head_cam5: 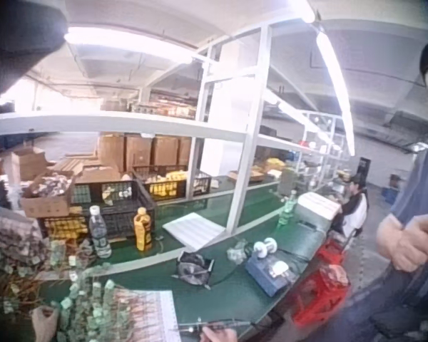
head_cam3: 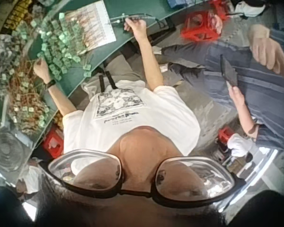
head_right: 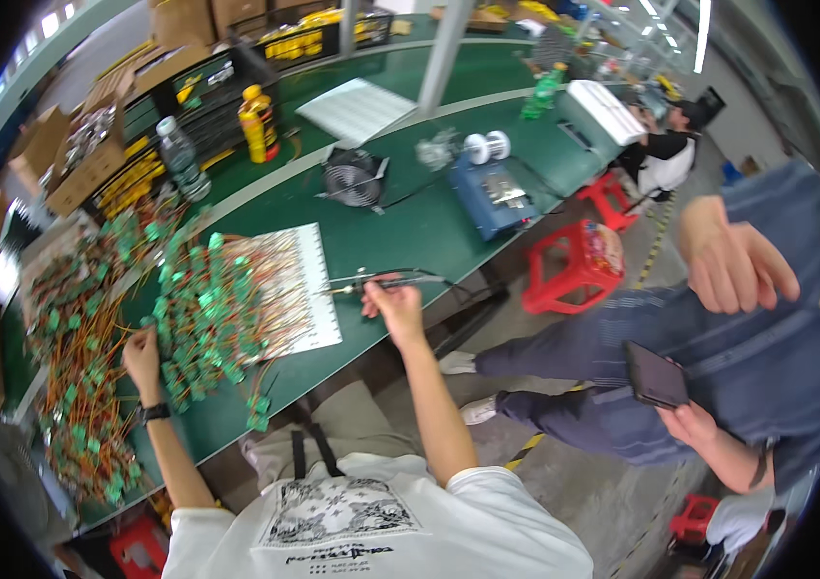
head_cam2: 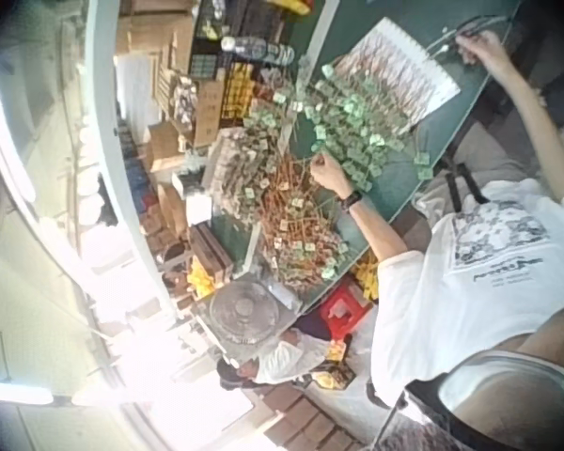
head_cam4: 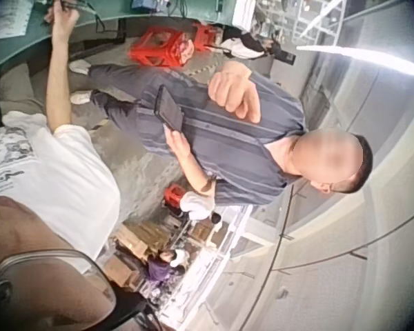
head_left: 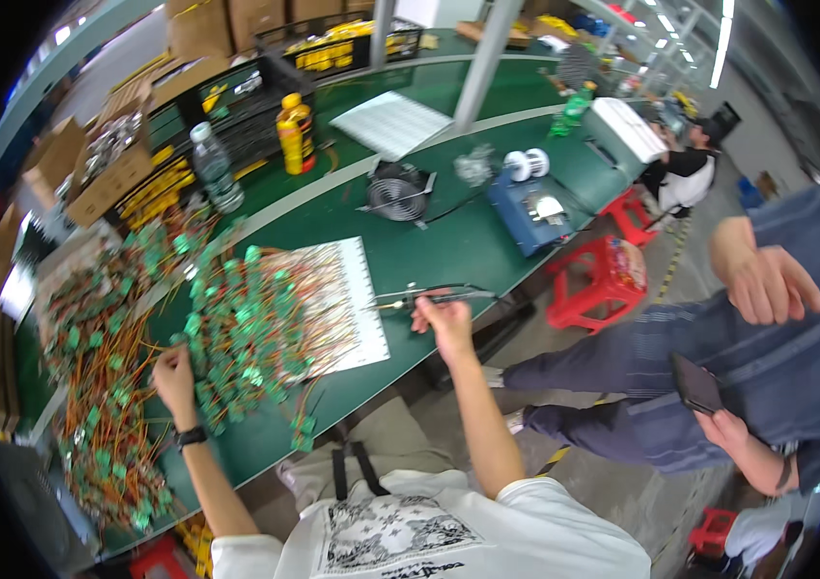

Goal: The person solders wires connected to small circuit boards onto an LED panel using a soldering iron, checks their smartwatch, and solders additional wires to the panel.

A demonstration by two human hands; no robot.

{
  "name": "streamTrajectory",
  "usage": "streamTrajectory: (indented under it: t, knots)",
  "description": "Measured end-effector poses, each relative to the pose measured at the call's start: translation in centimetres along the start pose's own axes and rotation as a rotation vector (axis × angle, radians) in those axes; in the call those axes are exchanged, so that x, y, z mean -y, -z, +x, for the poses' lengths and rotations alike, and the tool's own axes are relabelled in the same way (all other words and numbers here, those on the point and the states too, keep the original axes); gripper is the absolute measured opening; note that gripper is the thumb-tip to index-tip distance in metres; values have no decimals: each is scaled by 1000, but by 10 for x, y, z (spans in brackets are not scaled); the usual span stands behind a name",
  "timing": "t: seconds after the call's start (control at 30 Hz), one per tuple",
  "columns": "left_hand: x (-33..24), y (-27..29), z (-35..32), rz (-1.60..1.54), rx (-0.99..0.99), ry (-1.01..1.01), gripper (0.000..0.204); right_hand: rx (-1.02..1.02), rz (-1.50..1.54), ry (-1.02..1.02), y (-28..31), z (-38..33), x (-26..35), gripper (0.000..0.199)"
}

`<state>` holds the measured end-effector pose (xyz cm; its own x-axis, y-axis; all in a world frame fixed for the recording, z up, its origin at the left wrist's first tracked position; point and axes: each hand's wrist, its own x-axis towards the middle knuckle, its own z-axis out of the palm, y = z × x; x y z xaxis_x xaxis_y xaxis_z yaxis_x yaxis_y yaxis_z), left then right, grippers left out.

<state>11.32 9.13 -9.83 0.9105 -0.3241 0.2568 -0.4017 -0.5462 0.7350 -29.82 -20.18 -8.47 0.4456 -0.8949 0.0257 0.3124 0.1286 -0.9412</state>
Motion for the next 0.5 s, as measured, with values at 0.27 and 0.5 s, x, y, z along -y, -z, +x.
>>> streamTrajectory:
  t: [0.27, 0.5]
  knots:
    - [-35, -4, 16, 365, 101, 194, 64, 4, -23, -8, 6, 4, 0, 17]
    - [-30, -10, 14, 189, 57, 177, 51, -32, -4, -64, -7, 17, 11, 20]
